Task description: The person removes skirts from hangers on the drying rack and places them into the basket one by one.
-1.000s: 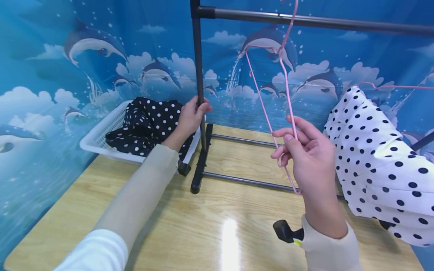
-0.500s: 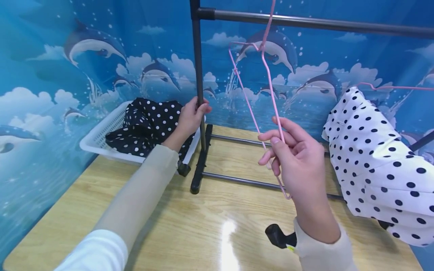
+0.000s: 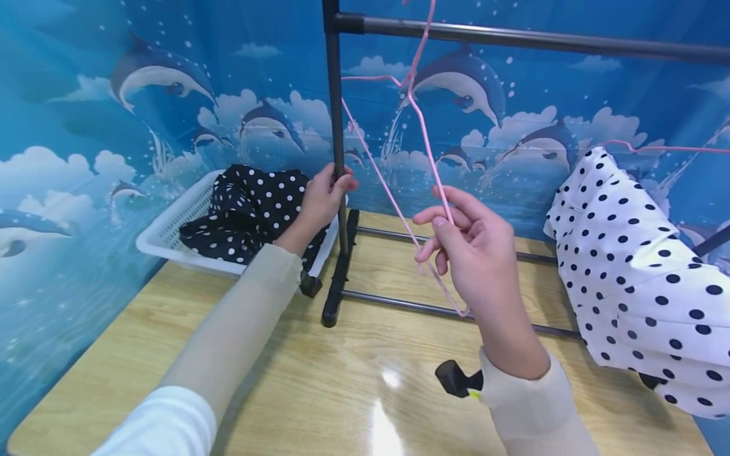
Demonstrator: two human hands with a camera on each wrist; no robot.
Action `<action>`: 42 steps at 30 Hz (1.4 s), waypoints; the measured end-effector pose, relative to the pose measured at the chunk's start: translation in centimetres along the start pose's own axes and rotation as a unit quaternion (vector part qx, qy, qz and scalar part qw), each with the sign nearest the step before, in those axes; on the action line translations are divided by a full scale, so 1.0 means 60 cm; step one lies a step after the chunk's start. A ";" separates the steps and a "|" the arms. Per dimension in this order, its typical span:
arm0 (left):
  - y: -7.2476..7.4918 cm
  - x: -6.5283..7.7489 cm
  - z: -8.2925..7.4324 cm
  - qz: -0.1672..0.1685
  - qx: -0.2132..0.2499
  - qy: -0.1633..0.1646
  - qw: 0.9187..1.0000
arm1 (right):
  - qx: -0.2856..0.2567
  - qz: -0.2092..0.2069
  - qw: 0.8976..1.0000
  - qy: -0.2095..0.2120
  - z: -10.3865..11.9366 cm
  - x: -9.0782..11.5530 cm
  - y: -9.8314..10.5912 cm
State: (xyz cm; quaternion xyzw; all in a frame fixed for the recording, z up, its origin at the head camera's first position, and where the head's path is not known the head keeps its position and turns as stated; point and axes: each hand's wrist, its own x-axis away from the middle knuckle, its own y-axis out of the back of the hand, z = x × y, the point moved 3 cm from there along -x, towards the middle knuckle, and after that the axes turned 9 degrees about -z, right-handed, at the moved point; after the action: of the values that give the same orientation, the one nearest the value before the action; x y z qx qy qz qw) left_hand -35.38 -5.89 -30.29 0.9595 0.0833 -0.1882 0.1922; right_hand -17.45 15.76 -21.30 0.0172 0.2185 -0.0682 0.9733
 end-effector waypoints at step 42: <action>-0.001 0.003 0.000 0.004 0.024 0.003 1.000 | 0.067 0.076 0.995 0.020 -0.062 -0.041 0.027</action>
State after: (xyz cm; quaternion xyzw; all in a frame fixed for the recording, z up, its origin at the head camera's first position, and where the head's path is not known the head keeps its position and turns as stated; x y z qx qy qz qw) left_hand -35.20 -5.81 -30.38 0.9648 0.0758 -0.1867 0.1691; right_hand -21.00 17.91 -23.64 0.1005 0.2307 -0.0084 0.9678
